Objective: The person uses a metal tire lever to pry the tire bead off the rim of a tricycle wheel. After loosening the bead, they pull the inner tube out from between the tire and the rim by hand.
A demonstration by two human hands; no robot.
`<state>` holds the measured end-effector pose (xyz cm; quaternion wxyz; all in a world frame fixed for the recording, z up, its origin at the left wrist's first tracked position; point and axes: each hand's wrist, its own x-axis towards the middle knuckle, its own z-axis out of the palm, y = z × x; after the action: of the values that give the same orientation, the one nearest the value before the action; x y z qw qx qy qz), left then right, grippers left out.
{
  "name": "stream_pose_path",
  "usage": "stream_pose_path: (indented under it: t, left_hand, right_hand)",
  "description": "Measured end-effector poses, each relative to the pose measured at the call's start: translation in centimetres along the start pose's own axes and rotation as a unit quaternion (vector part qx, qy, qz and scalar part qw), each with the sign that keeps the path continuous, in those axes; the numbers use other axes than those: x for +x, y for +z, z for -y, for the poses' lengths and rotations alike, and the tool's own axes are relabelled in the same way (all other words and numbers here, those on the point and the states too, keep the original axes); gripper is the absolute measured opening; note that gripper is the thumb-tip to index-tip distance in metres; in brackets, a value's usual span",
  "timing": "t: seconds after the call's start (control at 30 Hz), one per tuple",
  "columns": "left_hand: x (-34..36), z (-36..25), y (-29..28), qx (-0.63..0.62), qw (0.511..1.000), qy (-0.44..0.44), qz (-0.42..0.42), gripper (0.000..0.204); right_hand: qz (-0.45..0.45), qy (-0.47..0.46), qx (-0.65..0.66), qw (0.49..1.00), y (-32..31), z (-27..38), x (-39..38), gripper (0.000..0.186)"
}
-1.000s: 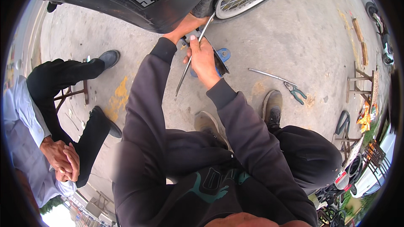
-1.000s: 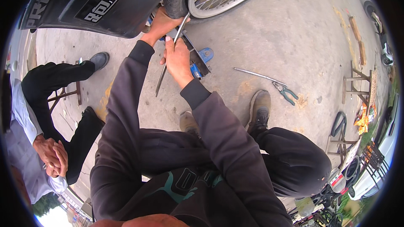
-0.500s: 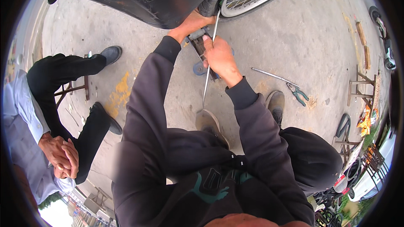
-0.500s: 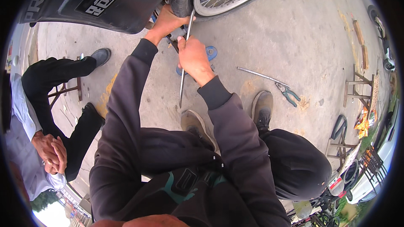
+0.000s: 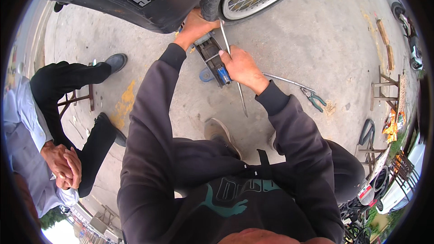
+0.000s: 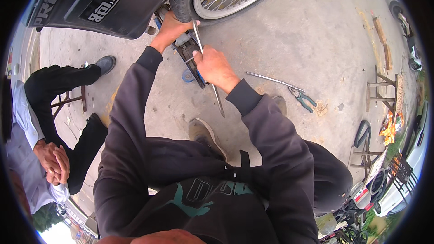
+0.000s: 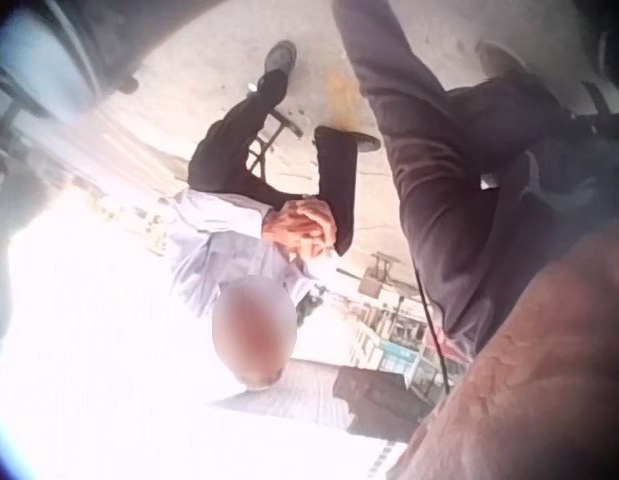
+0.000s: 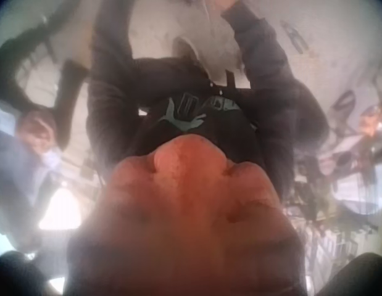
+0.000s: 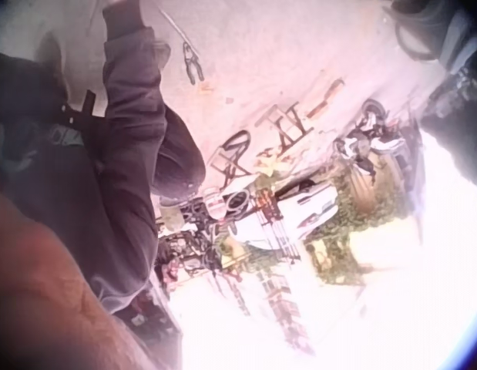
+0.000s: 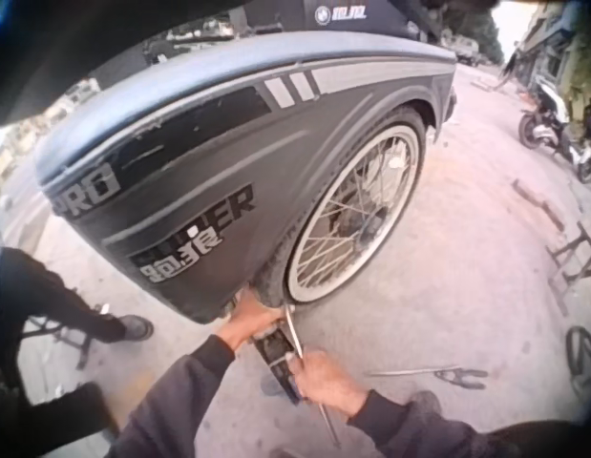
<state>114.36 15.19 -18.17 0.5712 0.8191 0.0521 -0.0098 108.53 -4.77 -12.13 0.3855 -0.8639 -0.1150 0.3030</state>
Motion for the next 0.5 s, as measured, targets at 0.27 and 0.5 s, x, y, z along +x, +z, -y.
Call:
stream_pose_path:
  t: [0.27,0.5]
  left_hand:
    - [-1.8,-6.7,3.7,0.003,0.945,0.214,-0.245,0.052]
    - [-1.8,-3.3,3.4,-0.072,0.981,0.074,-0.167,0.057]
  right_hand:
    - [-0.130,0.153,0.457,0.867,3.9,-4.9,-4.1,0.036]
    - [-0.057,0.075,0.427,0.899,1.3,-1.4,-4.8,0.033]
